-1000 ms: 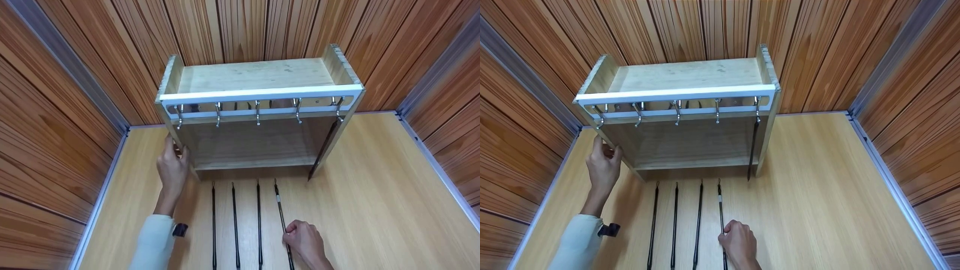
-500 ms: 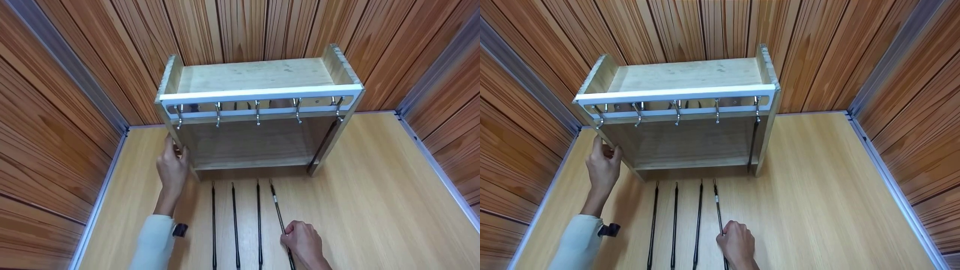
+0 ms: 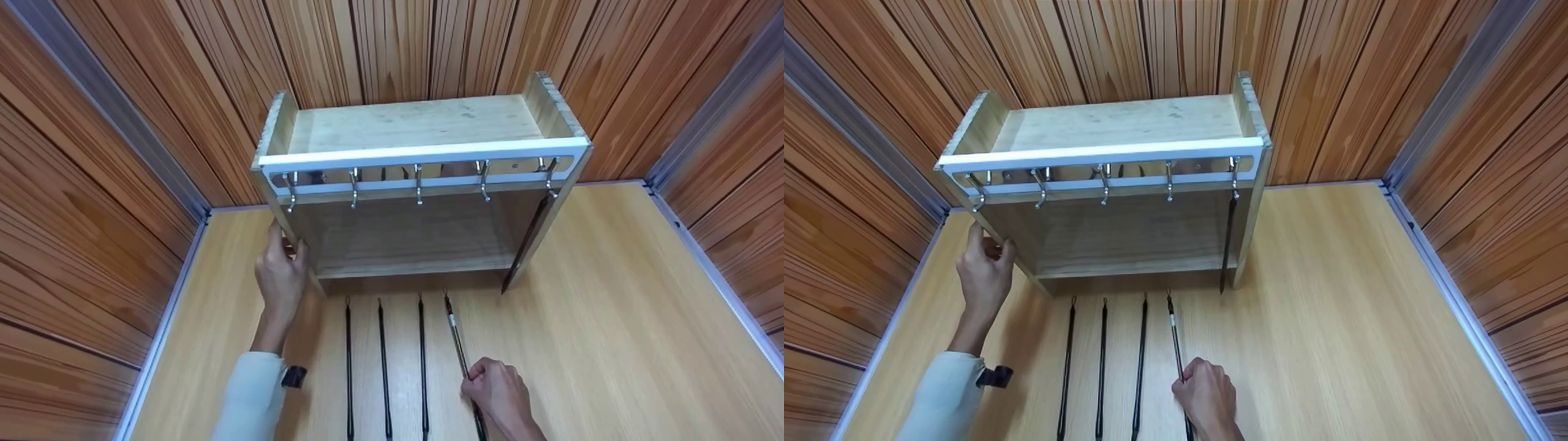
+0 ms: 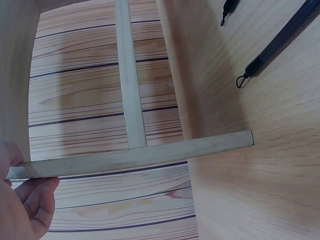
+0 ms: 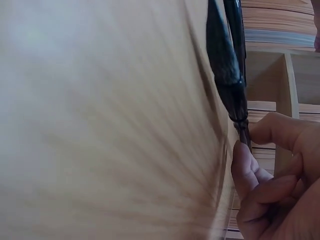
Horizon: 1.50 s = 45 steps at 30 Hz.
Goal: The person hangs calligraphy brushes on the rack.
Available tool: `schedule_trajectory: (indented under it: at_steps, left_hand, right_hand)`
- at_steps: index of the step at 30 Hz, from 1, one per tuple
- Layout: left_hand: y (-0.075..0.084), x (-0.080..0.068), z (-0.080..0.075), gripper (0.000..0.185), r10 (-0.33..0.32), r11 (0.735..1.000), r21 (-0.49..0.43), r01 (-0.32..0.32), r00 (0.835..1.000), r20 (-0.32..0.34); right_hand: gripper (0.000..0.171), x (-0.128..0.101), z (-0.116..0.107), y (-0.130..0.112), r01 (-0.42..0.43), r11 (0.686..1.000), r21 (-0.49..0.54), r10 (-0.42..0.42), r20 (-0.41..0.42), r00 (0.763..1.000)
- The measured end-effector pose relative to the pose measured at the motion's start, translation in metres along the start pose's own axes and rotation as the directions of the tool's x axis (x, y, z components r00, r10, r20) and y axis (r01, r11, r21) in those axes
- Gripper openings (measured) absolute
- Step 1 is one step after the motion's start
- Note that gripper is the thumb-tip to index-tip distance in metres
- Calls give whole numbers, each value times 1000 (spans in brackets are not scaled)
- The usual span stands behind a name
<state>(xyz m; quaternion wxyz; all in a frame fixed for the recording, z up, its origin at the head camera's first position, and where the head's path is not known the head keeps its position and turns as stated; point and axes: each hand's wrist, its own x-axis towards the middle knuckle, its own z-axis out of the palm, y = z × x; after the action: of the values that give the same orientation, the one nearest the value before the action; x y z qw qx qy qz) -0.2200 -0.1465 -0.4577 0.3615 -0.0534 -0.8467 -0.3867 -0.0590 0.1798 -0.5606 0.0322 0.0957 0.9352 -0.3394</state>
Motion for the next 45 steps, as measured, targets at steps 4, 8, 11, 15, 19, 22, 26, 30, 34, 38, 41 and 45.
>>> schedule_trajectory:
  at_steps: [4, 8, 11, 15, 19, 22, 26, 30, 34, 38, 41, 45]
  left_hand:
    - [1, 0, 0, 47, -8, 1000, 1, 8, 1000, 6]
    - [1, 1, 0, 48, 8, 1000, 8, -8, 1000, 1]
    - [1, 1, 0, 48, 17, 1000, 10, -17, 1000, -4]
    - [1, 0, 0, 48, 14, 1000, 5, -14, 1000, -5]
    - [0, -1, 0, 45, 18, 1000, 3, -18, 1000, -16]
    - [-1, 0, 0, 45, 25, 1000, 1, -25, 999, -25]
    - [0, 0, 0, 47, 22, 1000, -10, -22, 1000, -22]
    - [0, 0, -1, 48, 15, 1000, -13, -15, 1000, -13]
    - [0, 0, 0, 50, 5, 1000, -2, -5, 1000, -7]
    - [1, 0, 0, 50, -1, 1000, 3, 1, 1000, -3]
    - [1, 0, 0, 50, 2, 1000, -2, -2, 1000, -3]
    - [1, 0, 0, 49, 4, 1000, -15, -4, 1000, -1]
  right_hand:
    - [6, 0, -5, -1, 35, 999, 34, -34, -40, 999]
    - [6, -1, -11, -3, 58, 996, 65, -53, -74, 996]
    - [9, -1, -15, -6, 61, 995, 84, -53, -89, 995]
    - [11, -1, -18, -10, 59, 991, 124, -46, -101, 994]
    - [11, -2, -21, -14, 73, 984, 164, -55, -116, 992]
    - [11, -3, -24, -15, 97, 975, 200, -73, -124, 990]
    - [11, -4, -28, -16, 135, 960, 245, -104, -136, 985]
    - [9, -4, -31, -17, 175, 953, 249, -136, -167, 977]
    - [10, -3, -32, -17, 210, 948, 239, -158, -220, 963]
    - [15, -1, -33, -16, 247, 938, 243, -177, -279, 944]
    - [17, 0, -34, -16, 271, 928, 256, -188, -306, 933]
    - [19, -1, -37, -18, 292, 925, 242, -205, -331, 921]
